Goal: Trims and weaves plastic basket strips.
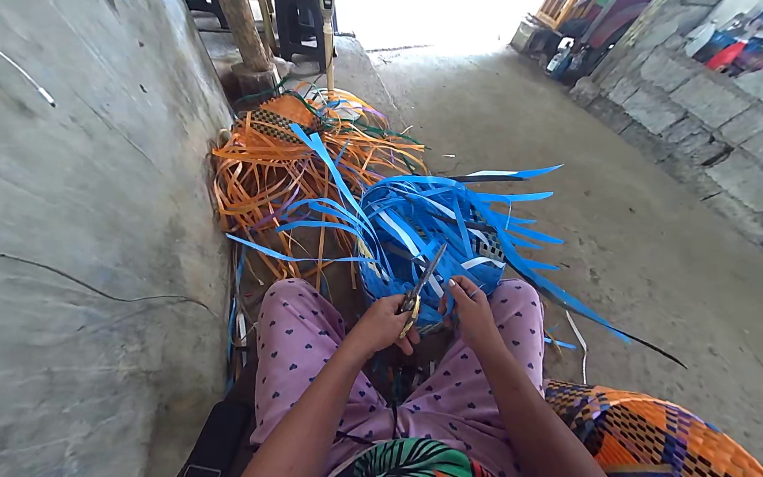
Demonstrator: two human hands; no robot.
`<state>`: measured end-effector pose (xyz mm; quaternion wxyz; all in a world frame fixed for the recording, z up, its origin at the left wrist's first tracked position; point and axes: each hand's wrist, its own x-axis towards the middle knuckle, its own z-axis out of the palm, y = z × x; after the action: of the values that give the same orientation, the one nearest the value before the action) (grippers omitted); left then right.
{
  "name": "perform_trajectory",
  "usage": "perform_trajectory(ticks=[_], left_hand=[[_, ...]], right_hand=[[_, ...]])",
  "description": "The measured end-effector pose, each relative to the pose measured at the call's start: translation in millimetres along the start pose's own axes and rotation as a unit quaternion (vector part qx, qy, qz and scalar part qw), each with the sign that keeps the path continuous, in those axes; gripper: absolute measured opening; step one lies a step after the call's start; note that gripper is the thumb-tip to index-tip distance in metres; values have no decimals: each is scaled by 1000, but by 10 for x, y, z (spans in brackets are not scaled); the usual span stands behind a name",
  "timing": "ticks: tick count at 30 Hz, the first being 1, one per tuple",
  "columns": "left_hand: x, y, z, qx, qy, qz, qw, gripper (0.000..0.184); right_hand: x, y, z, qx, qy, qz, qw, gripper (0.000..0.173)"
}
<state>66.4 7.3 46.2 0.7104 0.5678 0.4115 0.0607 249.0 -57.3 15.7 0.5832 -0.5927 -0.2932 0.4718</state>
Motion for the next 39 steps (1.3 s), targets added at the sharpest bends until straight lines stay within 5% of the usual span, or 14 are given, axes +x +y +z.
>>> perform_trajectory(ticks=[3,6,8,12,17,22,27,33,39], left_hand=[[-25,-71,-135,79,138,92,983,29],[76,-195,-453,183,349,160,905,36],[197,-257,-745,243,419,148,862,40],[346,-360,-1234,359,339,41,868,42],[-52,-260,-1198,371,231,-51,898,40],[-577,-95,-1026,403,261,9,877,39],[-1045,130,-802,454,296,208,814,27],[-1086,165,-713,508,334,355,710,19],[-1135,77,-919,482,450,339,671,16]], right_hand=[[-10,-41,-25,44,5,-33,998,24],[-53,-85,-28,86,-9,-95,992,25],[-86,-111,-10,99,-33,-139,985,25],[-129,-154,71,84,-108,-233,963,26],[-160,-167,220,29,-208,-298,931,21],[-197,-141,509,-101,-244,-312,913,29],[-200,-217,946,-252,-177,-333,891,35],[-152,-253,1210,-283,-161,-396,858,15],[306,-617,748,-334,-128,-233,904,32]])
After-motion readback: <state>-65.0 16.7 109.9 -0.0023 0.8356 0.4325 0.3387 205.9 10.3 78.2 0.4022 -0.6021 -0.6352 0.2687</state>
